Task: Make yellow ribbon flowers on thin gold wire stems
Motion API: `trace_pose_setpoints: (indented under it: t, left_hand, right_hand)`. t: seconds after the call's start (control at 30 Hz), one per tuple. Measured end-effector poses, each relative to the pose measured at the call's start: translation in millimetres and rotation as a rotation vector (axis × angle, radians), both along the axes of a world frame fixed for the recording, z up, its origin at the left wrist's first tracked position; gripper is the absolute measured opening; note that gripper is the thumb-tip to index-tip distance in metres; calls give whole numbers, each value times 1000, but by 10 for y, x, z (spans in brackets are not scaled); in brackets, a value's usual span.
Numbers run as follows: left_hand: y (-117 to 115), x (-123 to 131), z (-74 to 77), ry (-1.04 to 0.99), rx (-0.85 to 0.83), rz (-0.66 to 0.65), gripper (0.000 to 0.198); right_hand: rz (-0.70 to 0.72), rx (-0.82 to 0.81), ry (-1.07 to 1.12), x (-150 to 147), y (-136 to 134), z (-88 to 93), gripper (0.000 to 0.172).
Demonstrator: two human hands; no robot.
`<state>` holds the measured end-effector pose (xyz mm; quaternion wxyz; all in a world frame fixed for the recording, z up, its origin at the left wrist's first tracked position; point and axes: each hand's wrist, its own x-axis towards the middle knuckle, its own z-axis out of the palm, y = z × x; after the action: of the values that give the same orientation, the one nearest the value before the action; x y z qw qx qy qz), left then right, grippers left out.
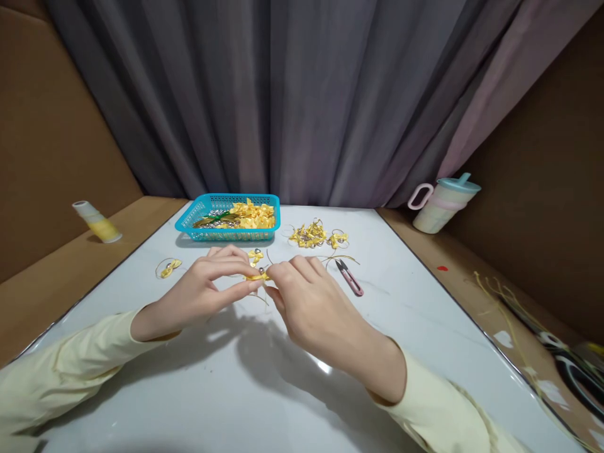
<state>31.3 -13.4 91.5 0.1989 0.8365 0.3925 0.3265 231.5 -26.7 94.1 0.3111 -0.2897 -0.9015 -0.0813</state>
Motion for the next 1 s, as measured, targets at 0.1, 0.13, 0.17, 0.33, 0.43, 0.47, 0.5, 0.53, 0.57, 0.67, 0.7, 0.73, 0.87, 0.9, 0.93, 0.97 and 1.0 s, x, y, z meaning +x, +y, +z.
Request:
trace_pose_setpoints:
  t: [0.1, 0.13, 0.17, 0.33, 0.43, 0.47, 0.5, 0.53, 0.57, 0.67, 0.7, 0.73, 0.87, 0.9, 0.93, 0.97, 1.0]
  left_hand:
    - [-1, 13, -3, 27, 7, -27, 13]
    - [-3, 19, -5, 32, 10, -37, 13]
    - [-5, 24, -8, 34, 16, -47, 13]
    - [-21, 48, -35, 50, 21, -67, 13]
    - [-22, 57, -36, 47, -19, -75, 15]
    - [-20, 60, -32, 39, -41, -78, 16]
    - [-18, 63, -25, 27, -64, -77, 16]
    - [-14, 66, -17, 12, -90, -75, 17]
    - [-10, 69, -9, -3, -120, -71, 17]
    - [4, 76, 3, -42, -212, -52, 15]
    - [10, 77, 0, -49, -237, -46, 14]
    - [17, 77, -8, -51, -259, -37, 14]
    - [57, 64, -78, -47, -318, -30, 15]
    - [71, 58, -101, -43, -325, -33, 15]
    - [85, 51, -123, -39, -328, -39, 15]
    - [99, 45, -145, -34, -329, -44, 15]
    - [114, 38, -165, -29, -327, -48, 15]
  right_hand:
    - [8, 45, -49, -13, 46, -59, 9]
    - [11, 57, -65, -12, 57, -72, 9]
    - [14, 69, -80, -12, 65, -82, 10]
    - [59, 75, -72, -29, 64, -104, 17]
    - [126, -20, -16, -34, 62, -114, 16]
    - [144, -58, -3, -31, 63, -118, 16]
    - [162, -85, 12, -25, 64, -121, 16]
    - [178, -107, 28, -18, 64, -123, 16]
    - [186, -130, 42, -8, 62, -123, 15]
    - [185, -184, 101, 27, 42, -99, 14]
    - [184, -203, 124, 39, 29, -79, 15]
    - [183, -214, 155, 51, 13, -51, 16]
    - [181, -209, 285, 94, -78, 127, 26]
    - [191, -208, 307, 107, -105, 179, 28]
    - [203, -219, 332, 124, -134, 227, 29]
    - [211, -241, 362, 146, -164, 269, 30]
    - [206, -271, 394, 174, -194, 303, 30]
